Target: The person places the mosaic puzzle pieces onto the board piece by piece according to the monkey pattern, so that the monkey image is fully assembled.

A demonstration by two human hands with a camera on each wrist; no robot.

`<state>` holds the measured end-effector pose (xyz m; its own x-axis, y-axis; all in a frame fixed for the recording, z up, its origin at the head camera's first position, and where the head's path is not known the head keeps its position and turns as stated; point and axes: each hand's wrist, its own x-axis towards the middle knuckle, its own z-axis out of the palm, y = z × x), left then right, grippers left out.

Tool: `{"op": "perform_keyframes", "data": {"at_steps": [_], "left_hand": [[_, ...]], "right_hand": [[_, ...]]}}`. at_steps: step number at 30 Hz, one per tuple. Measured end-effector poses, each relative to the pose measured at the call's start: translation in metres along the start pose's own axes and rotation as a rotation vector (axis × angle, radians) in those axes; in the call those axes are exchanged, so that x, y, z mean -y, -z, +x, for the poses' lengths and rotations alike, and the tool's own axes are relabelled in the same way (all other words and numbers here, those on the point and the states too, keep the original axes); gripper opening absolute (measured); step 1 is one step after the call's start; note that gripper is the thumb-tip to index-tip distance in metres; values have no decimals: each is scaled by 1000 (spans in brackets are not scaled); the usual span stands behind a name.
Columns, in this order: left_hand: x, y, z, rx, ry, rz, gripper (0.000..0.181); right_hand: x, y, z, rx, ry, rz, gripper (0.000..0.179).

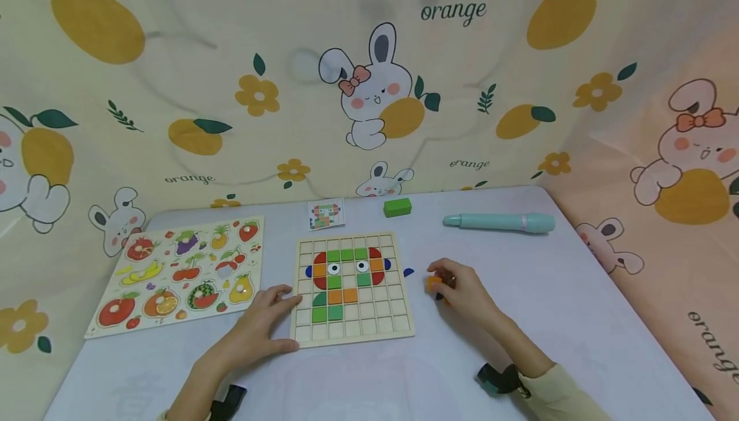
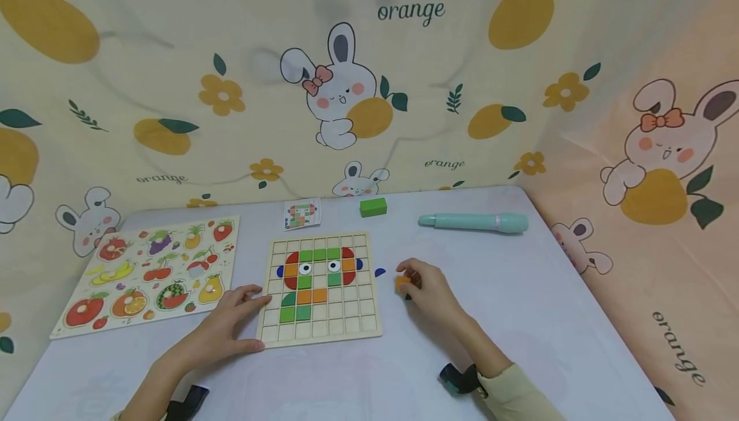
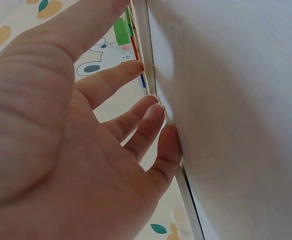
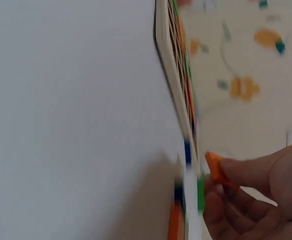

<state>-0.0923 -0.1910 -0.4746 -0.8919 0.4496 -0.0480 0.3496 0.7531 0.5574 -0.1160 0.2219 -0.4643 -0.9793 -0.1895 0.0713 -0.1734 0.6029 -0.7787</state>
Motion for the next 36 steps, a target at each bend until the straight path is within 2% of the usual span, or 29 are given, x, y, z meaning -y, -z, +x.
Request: {"op": "perform_keyframes", "data": {"at_steps": [6, 10, 13, 19, 26, 36], "left_hand": [[1, -1, 1, 3, 9, -9, 83], [1, -1, 0, -1, 5, -8, 83], [1, -1, 0, -7, -6, -3, 82], [3, -1, 1, -10, -12, -9, 82], [4, -1, 1, -11, -6, 3, 83], [2, -2, 2, 14, 25, -21, 84]], "right_hand": [[30, -43, 12, 202, 57, 127, 16], [50, -70, 19, 265, 105, 153, 13], [60, -86, 25, 289, 151, 129, 12], [71, -105, 29, 270, 233, 5, 11], [72, -109, 24, 219, 270, -145, 11], [71, -109, 17, 187, 244, -146, 14]]}}
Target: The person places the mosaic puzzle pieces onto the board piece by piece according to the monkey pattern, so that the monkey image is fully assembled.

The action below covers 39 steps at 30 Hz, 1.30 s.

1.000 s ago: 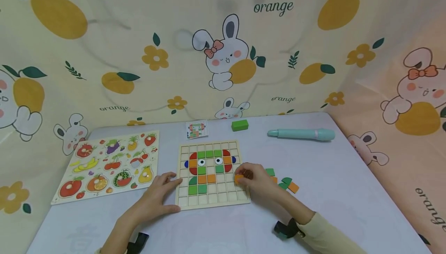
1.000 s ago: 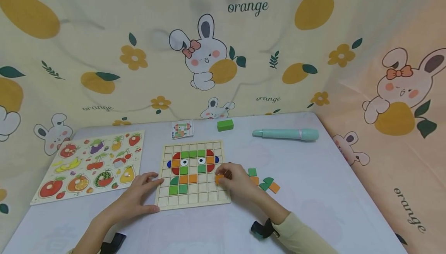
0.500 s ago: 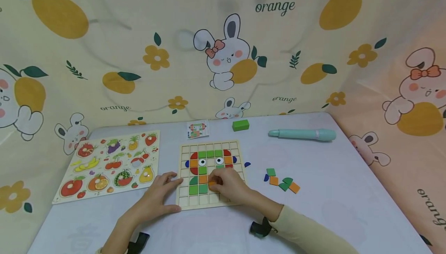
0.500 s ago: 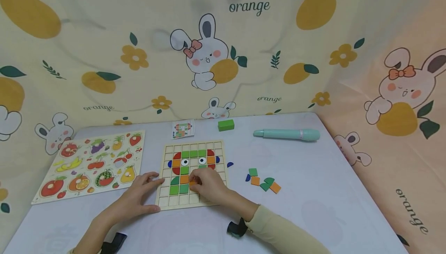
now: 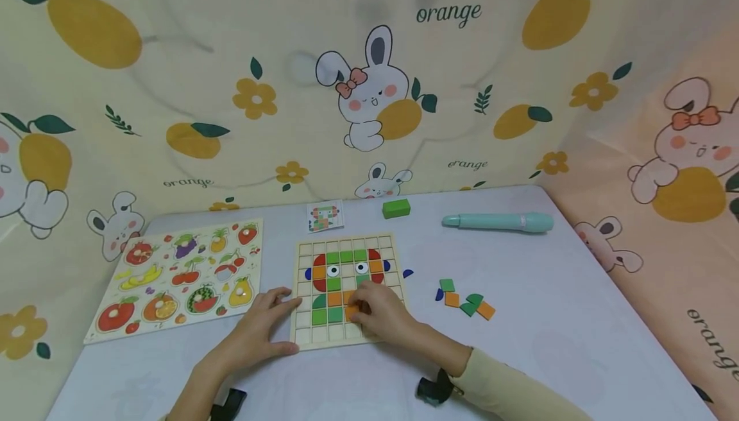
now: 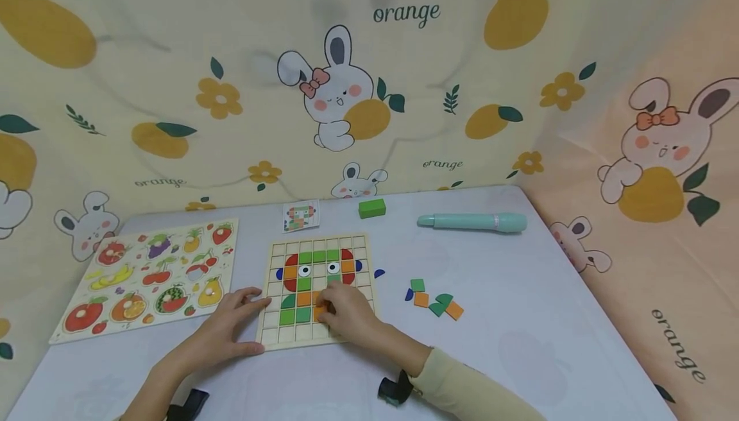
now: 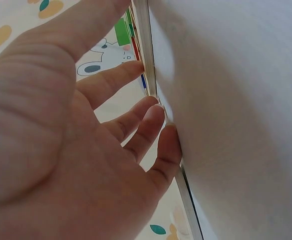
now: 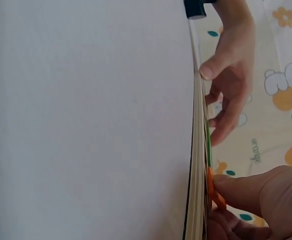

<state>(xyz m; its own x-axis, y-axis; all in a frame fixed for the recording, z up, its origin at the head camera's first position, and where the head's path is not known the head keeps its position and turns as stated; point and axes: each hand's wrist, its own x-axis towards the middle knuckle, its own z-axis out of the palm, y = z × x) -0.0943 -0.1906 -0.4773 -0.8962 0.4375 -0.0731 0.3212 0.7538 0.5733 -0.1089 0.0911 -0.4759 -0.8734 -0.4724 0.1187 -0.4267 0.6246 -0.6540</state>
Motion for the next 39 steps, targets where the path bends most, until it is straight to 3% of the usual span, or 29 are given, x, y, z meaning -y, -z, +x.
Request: {"op": "perform_keyframes", "data": {"at_steps": [6, 18, 26, 39], "left_hand": [[0, -1, -1, 1, 12, -3, 84], [-3, 0, -1, 2, 10, -1, 83], [-2, 0, -1, -8, 3, 9, 83], [-1, 0, -1, -4, 3, 1, 84]], "right_hand": [[1, -1, -3, -18, 20, -88, 16], [-4, -5, -2, -66, 62, -122, 18], [-2, -3, -4, -41, 35, -79, 7], [-2, 1, -7, -7, 99, -98, 6]]}}
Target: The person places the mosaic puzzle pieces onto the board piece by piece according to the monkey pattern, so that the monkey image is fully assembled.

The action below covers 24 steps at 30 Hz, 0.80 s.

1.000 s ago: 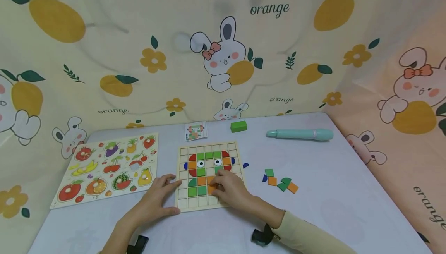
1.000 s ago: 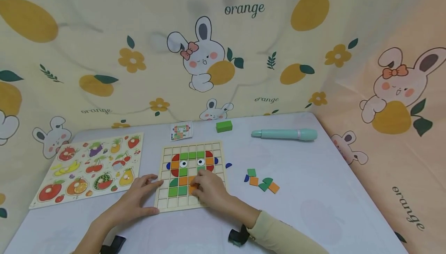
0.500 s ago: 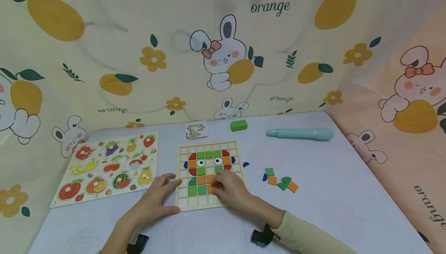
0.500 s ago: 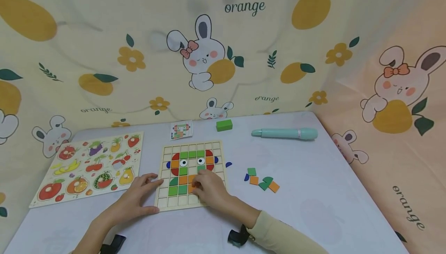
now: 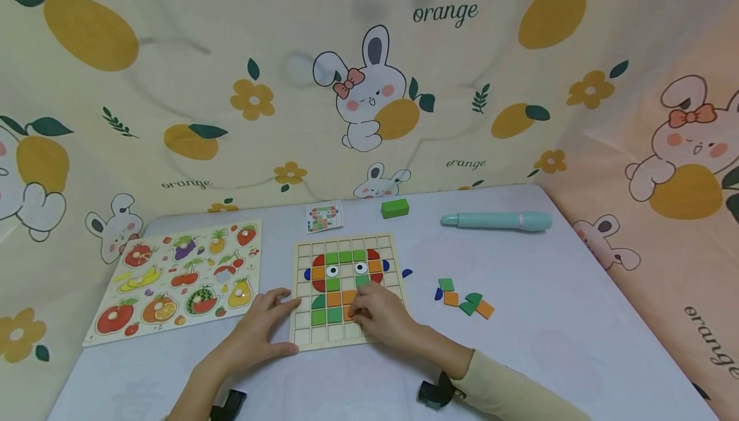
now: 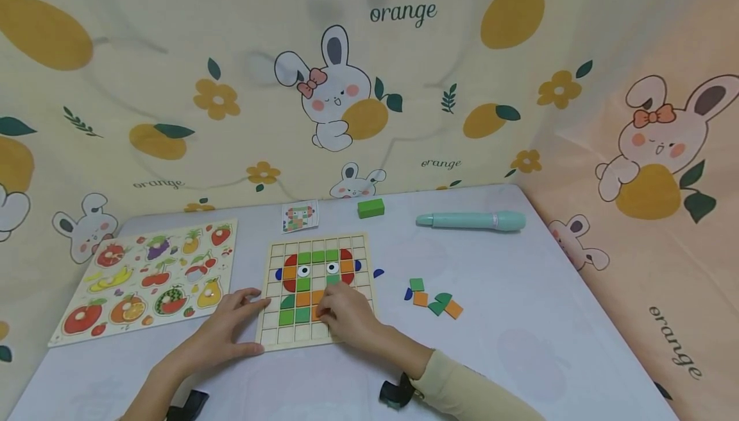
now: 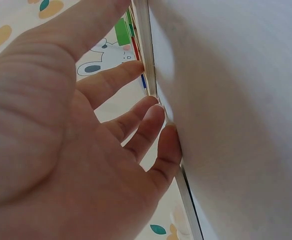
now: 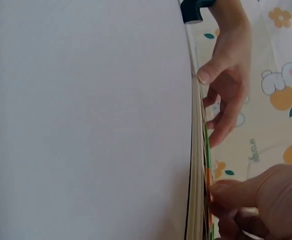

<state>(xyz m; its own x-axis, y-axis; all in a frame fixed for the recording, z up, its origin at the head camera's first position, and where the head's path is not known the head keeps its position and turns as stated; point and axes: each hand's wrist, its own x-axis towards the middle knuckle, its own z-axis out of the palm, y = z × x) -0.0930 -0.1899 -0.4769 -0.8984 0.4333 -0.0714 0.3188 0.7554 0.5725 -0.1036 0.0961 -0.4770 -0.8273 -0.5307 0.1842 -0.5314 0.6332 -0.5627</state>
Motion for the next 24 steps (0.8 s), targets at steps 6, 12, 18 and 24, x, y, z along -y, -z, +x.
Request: {"op": "perform_keyframes", "data": {"at_steps": [6, 12, 18, 24], "left_hand": [[0, -1, 0, 1, 2, 3, 83], [-1, 0, -1, -5, -7, 11, 83], [-2, 2, -2, -14, -16, 10, 83], [-2, 2, -2, -5, -6, 8, 83]], "right_hand": [[-10, 13, -13, 12, 44, 36, 6], [-33, 44, -36, -61, -71, 38, 6], [-65, 90, -63, -97, -207, -10, 12], [-87, 123, -91, 6, -268, -52, 18]]}}
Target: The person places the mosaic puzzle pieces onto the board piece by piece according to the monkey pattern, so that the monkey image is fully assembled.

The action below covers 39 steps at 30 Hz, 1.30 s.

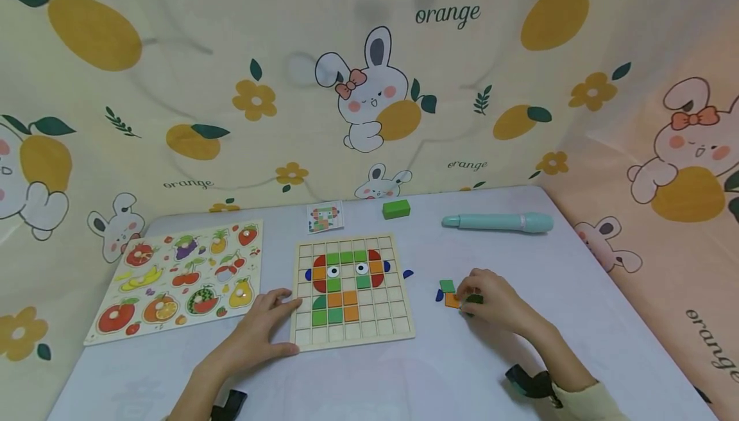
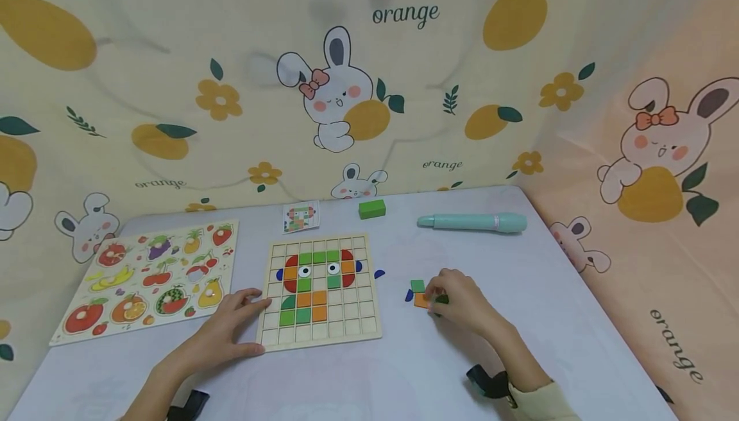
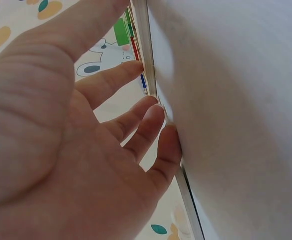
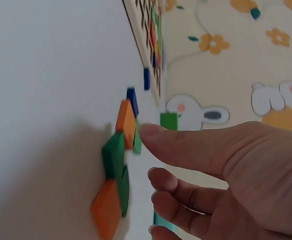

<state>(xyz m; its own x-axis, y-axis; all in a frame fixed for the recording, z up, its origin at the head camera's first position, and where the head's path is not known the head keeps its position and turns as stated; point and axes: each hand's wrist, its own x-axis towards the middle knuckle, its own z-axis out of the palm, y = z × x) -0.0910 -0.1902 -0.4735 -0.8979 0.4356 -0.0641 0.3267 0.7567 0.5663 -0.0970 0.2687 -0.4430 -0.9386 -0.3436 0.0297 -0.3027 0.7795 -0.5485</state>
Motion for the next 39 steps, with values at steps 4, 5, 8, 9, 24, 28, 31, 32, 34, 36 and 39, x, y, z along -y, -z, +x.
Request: {"op": "perform_keyframes", "data": {"at_steps": [4, 5, 8, 9, 24, 28, 31, 32, 34, 36, 39], "left_hand": [[0, 0, 0, -3, -6, -6, 83], [0, 0, 0, -3, -5, -7, 83], [0, 0, 0, -3, -8, -9, 83], [0, 0, 0, -2, -9, -8, 83], [1, 0, 1, -11, -22, 4, 82], [2, -1, 2, -10, -20, 3, 82], [3, -2, 2, -10, -27, 4, 83], [4, -2, 2, -10, -32, 6, 83], [4, -2, 1, -9, -36, 6, 83], [4, -2, 1, -10, -31, 7, 83], [3, -2, 1, -5, -18, -2, 83]], "right_hand": [[-8, 4, -8, 12, 20, -18, 20], [-10, 4, -9, 11, 19, -24, 20], [-11, 2, -11, 5, 6, -36, 19], [-12, 1, -11, 3, 1, -39, 19], [-12, -4, -14, -23, -17, -32, 22], [-8, -5, -15, -14, -25, -21, 24], [-3, -6, -15, 51, -27, 59, 24], [0, -7, -14, 76, -21, 103, 23], [5, -10, -10, 121, 1, 181, 19], [12, -16, -4, 147, 25, 248, 16], [25, -27, 8, 166, 63, 336, 13]]}}
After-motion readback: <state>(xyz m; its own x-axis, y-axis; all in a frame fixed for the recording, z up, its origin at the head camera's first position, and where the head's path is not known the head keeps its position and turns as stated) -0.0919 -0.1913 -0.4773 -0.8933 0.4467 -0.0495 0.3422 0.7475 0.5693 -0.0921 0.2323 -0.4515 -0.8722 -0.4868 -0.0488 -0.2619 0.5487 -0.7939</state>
